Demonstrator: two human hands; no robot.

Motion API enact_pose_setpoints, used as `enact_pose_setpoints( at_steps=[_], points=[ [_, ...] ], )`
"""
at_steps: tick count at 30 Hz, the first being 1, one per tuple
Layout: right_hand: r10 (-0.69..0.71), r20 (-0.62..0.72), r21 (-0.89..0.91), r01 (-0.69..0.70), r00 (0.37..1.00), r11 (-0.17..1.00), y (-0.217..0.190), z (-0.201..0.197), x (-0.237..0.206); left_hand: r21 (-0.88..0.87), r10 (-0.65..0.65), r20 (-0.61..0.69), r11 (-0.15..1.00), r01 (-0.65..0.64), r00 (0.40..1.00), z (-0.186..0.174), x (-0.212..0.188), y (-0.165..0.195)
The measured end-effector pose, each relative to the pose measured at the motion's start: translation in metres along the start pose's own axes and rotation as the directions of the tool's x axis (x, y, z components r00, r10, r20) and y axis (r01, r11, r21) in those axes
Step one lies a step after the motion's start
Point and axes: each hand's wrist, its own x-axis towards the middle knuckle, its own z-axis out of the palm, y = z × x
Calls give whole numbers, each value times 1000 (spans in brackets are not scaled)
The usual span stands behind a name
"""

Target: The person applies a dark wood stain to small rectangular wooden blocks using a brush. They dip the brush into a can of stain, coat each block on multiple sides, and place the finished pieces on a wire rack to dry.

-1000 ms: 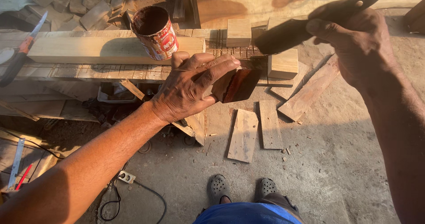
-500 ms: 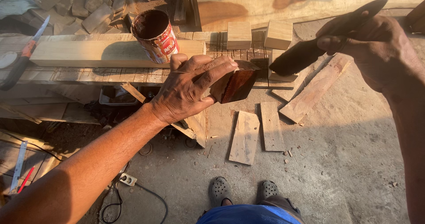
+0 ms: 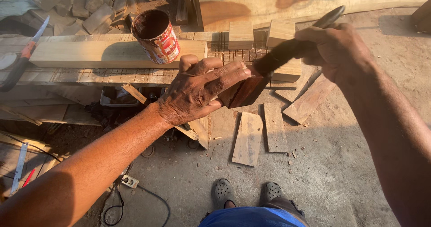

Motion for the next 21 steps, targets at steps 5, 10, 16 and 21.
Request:
enact_pose_setpoints(
  at_steps=[5, 10, 16, 21],
  points=[
    [-8, -50, 92, 12, 999, 996, -7, 5, -8, -25, -76, -30, 997, 75, 997, -1, -5, 0],
    [-25, -79, -86, 18, 997, 996, -14, 13, -15, -36, -36, -26, 999, 35, 999, 0, -6, -2],
    [-39, 19, 129, 36, 999, 991, -15, 17, -16, -83, -135, -104, 988, 127, 985, 5, -3, -2],
    [-199, -186, -28, 197, 962, 980, -2, -1, -11, -477, -428, -196, 828, 296, 882, 12, 2, 0]
  ],
)
